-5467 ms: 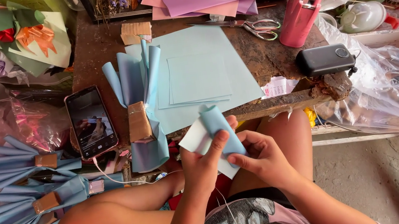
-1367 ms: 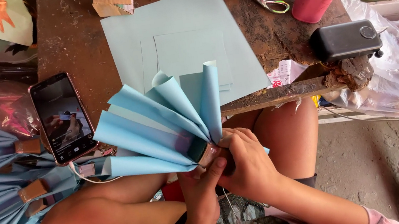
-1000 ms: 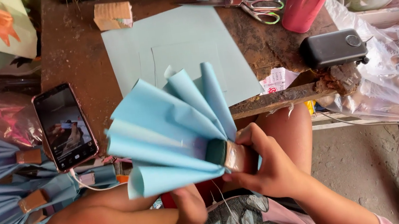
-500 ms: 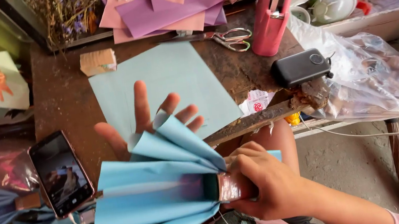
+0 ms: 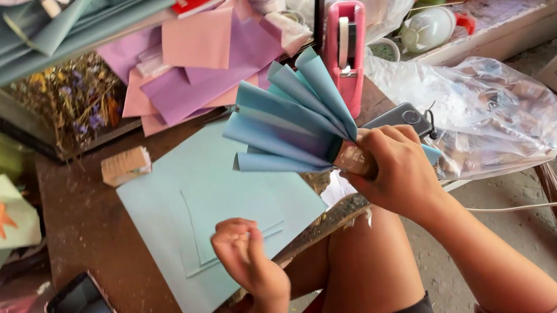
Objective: Folding and stapling light blue paper to create decorative wrappers for flower bouquets.
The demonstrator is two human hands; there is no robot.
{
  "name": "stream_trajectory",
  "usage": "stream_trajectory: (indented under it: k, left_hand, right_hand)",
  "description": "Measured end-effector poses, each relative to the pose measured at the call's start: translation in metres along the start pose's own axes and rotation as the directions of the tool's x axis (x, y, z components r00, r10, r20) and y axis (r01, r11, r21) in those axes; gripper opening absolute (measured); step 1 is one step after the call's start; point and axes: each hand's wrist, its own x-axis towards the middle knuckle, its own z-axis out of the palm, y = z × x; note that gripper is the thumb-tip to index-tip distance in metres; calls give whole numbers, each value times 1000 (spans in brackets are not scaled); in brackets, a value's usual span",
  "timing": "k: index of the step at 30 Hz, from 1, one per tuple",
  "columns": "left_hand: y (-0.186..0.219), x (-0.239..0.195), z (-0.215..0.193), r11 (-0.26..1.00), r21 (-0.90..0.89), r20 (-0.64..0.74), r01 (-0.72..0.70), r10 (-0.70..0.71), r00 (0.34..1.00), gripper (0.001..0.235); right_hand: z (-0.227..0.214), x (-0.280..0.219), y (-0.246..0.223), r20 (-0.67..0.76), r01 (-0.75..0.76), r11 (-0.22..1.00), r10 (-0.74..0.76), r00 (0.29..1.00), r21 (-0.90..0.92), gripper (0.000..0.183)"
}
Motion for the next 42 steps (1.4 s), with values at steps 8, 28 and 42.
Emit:
stream_trajectory:
  k: [8, 28, 42]
  left_hand:
    - [-20, 75, 209, 539, 184, 731, -822, 484, 481, 5]
    - [111, 56, 149, 980, 198, 814, 13, -172, 555, 28]
    - [39, 20, 37, 301, 52, 437, 952, -864, 250, 27]
  right_hand:
    - [77, -12, 19, -34, -200, 959, 197, 980, -201, 25]
    - [52, -9, 0, 323, -530, 831, 461, 826, 168, 5]
    - [74, -24, -40, 211, -457, 853, 412, 886, 252, 63]
